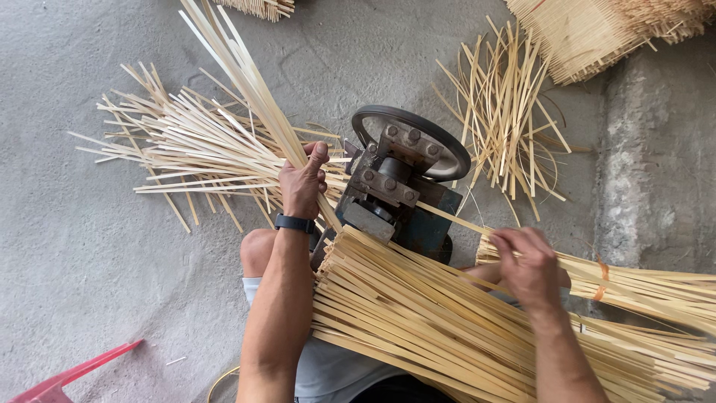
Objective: The person sits on the floor and feeds long bamboo strips one at a time through a hand-cranked splitting machine, pulling each strip through the blade to split it into thinner slats. The split strips are gathered into a growing bundle on the lap while scrap strips pile beside the machine.
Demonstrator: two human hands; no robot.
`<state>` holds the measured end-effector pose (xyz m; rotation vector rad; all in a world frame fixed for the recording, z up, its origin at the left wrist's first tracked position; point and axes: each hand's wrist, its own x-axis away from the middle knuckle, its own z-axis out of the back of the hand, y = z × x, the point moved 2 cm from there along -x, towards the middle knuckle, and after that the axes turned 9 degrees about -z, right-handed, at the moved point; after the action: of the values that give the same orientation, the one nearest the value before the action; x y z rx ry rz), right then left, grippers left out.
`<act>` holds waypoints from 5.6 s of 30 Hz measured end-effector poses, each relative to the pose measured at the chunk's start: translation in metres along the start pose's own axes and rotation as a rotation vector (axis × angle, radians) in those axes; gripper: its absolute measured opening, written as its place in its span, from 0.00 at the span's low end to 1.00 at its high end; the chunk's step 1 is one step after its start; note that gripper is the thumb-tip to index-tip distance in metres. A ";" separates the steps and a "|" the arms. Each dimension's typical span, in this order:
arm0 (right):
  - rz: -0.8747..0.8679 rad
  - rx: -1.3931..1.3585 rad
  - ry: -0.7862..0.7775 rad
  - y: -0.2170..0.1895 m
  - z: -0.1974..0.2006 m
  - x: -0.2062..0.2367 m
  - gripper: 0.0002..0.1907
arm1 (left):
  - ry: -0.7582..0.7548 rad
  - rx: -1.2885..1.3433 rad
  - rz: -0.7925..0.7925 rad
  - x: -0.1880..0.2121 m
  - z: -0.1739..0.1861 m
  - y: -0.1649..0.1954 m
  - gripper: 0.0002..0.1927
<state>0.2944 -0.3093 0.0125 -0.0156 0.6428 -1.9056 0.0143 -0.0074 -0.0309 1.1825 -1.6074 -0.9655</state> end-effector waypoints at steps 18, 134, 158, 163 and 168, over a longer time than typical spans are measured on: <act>-0.295 -0.095 -0.505 -0.006 -0.020 0.041 0.09 | -0.006 0.018 -0.003 0.000 0.000 -0.001 0.26; -0.290 -0.005 -0.311 0.011 -0.006 -0.009 0.14 | 0.028 0.110 -0.052 -0.006 0.002 0.004 0.20; -0.360 -0.089 -0.529 0.027 -0.002 0.038 0.11 | 0.015 0.184 -0.093 -0.011 0.007 0.003 0.14; -0.407 -0.124 -0.181 0.043 0.043 0.025 0.11 | 0.186 0.202 -0.145 -0.016 0.019 0.007 0.15; -0.256 0.054 -0.112 0.018 0.014 0.009 0.11 | 0.210 0.335 -0.101 -0.015 0.017 0.003 0.16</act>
<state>0.3106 -0.3281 0.0144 -0.1758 0.5329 -2.1512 0.0001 0.0095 -0.0364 1.5516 -1.5886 -0.6218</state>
